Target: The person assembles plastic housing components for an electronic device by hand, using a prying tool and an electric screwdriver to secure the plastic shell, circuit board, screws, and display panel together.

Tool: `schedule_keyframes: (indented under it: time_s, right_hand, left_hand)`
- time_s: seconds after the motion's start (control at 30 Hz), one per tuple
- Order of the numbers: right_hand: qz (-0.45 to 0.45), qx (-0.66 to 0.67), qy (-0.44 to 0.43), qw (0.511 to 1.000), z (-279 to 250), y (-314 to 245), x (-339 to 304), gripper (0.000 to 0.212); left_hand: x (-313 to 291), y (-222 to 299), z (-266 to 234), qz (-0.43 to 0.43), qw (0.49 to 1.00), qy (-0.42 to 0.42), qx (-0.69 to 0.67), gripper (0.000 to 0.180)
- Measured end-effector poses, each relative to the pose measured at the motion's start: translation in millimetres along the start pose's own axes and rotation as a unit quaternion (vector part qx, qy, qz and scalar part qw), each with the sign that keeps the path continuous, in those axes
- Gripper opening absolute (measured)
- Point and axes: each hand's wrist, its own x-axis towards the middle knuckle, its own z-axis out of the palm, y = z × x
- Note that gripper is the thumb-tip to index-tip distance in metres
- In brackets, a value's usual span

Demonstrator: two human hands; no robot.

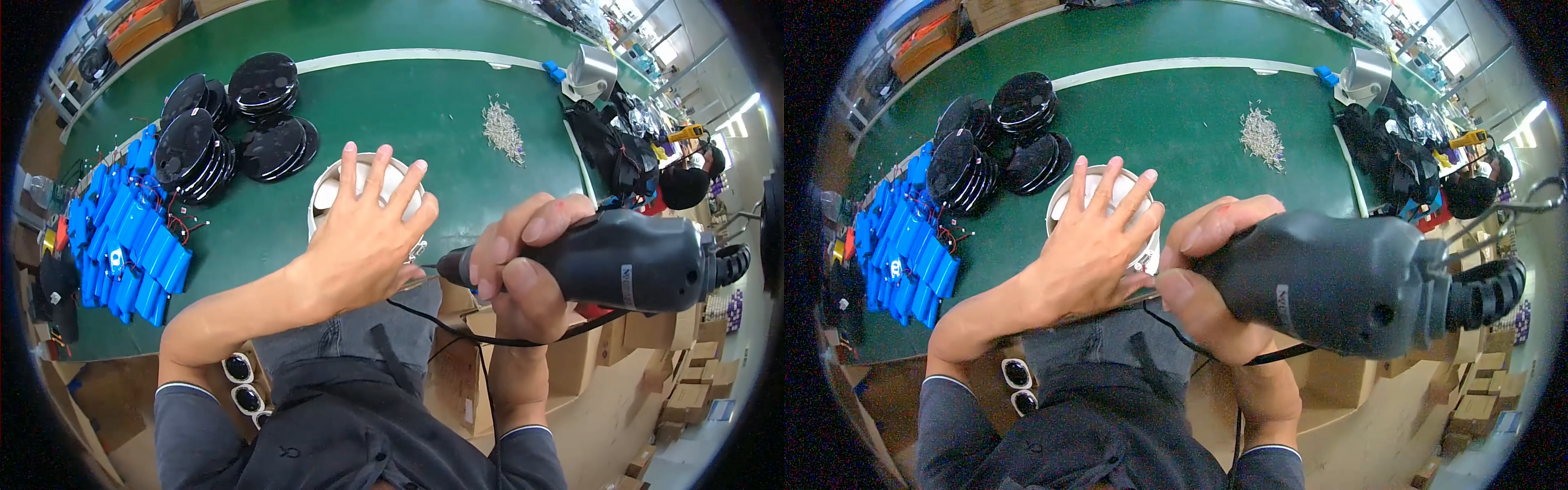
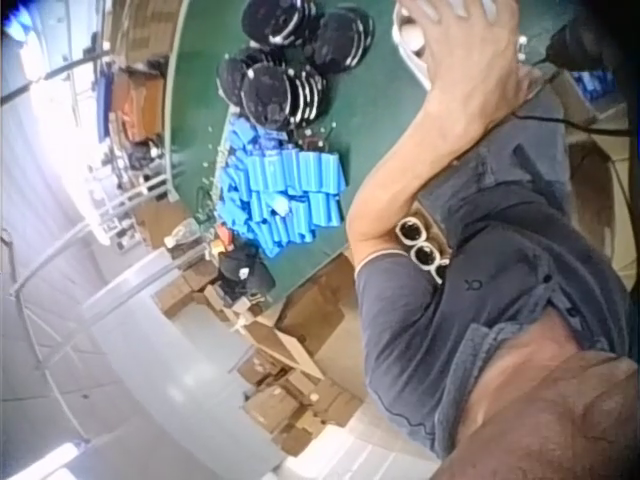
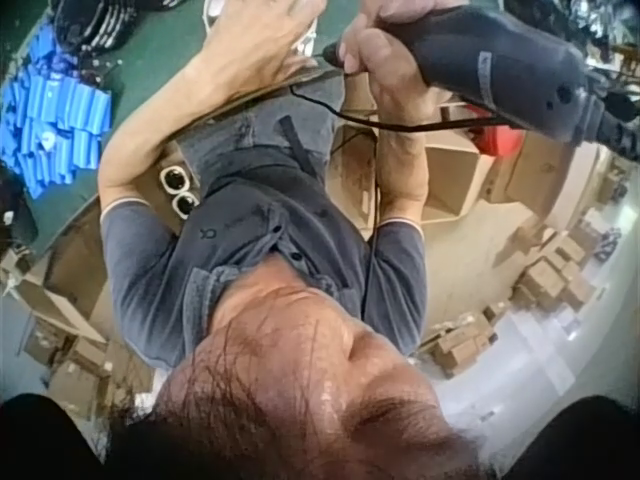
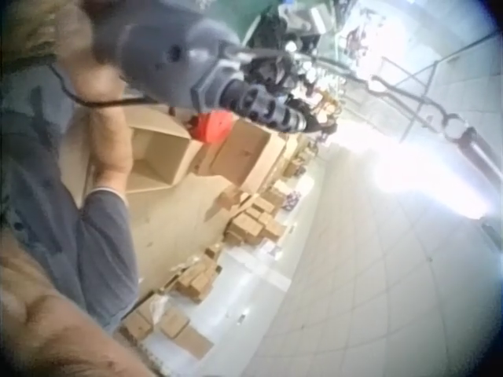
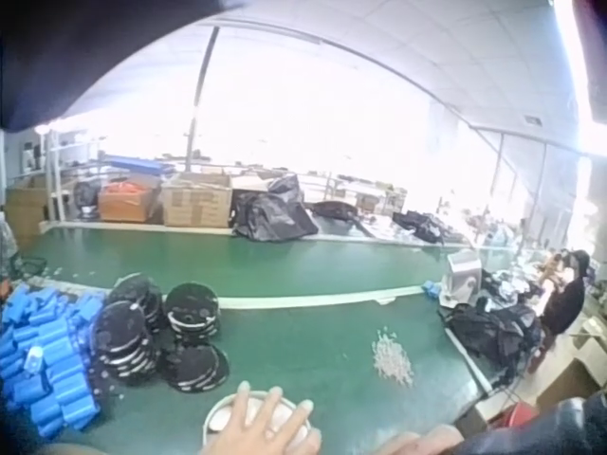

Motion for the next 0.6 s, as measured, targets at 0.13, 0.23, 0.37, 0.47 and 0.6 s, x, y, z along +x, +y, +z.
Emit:
schedule_keyframes:
  time_s: [0.13,0.23,0.37,0.47,0.6]
  right_hand:
    - [-0.022,-0.016,-0.006,1.0,-2.1,0.1,-1.1,0.031]
    - [-0.029,-0.025,-0.014,0.999,-4.9,0.9,-1.4,0.031]
    - [-0.016,-0.032,-0.026,0.999,-1.2,4.3,-1.5,0.032]
    - [-0.008,-0.054,-0.044,0.998,-2.2,8.6,1.9,0.031]
    - [0.002,-0.036,-0.031,0.999,2.9,14.5,3.5,0.03]
  left_hand:
    - [0.3,-2.2,-1.5,0.016,1.0,-0.001,-0.01,0.073]
    - [-1.2,-5.8,-1.8,0.032,0.999,-0.008,-0.03,0.076]
    - [-1.7,-6.7,-3.5,0.04,0.999,-0.012,-0.02,0.082]
    - [-2.9,-8.5,-1.3,0.049,0.998,0.009,-0.027,0.079]
    - [-3.3,-8.3,-1.5,0.048,0.998,0.019,-0.035,0.079]
